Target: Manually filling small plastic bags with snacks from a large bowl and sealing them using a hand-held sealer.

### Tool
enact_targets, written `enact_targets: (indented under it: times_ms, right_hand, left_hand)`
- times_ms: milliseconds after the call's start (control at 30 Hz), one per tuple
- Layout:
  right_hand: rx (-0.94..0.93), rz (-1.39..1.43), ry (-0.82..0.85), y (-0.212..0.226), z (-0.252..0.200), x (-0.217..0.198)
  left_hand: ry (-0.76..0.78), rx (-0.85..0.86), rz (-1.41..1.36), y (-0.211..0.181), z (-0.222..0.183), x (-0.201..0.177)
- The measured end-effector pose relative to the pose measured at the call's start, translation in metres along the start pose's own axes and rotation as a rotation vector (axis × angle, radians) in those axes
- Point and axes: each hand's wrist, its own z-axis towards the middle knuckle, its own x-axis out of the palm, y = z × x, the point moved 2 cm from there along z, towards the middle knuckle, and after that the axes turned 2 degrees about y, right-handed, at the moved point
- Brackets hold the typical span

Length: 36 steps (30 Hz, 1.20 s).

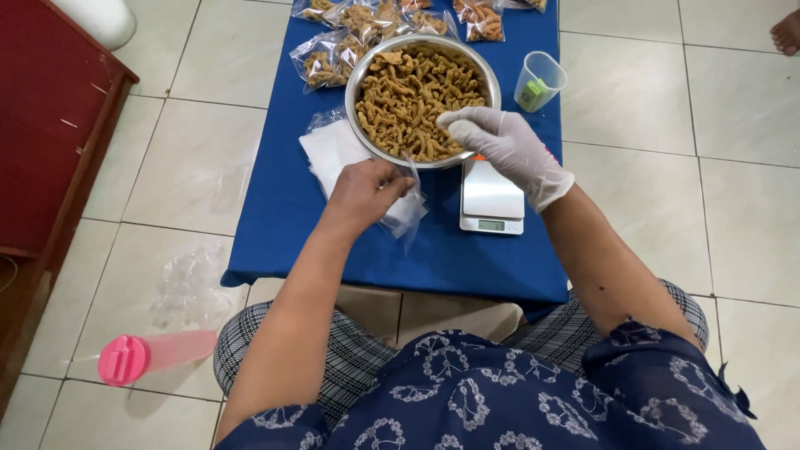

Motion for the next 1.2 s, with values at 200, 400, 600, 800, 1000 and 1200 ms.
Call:
enact_targets:
  times_ms: [200,400,600,800,1000,1200]
  right_hand:
    - [-0.050,0.093,0.243,0.012,-0.024,0.013]
    - [-0.144,-0.119,0.204,0.027,-0.039,-0.001]
    - [-0.272,-0.353,0.148,0.055,-0.040,-0.003]
    - [-0.403,-0.652,0.160,0.073,-0.029,0.000]
    - [-0.498,-0.898,0.204,0.063,-0.005,-0.004]
    - [-0.579,-0.873,0.021,0.054,0.000,-0.020]
  left_hand:
    - [0.177,0.134,-0.073,-0.035,-0.005,0.003]
    - [0.235,0.214,0.006,-0.037,0.013,-0.006]
    - [0.299,0.290,0.122,-0.045,0.033,-0.018]
    - [0.341,0.262,0.219,-0.033,0.054,-0.020]
    - [0.225,0.353,0.267,-0.021,0.068,-0.024]
    - [0.181,0.347,0.261,-0.026,0.067,-0.024]
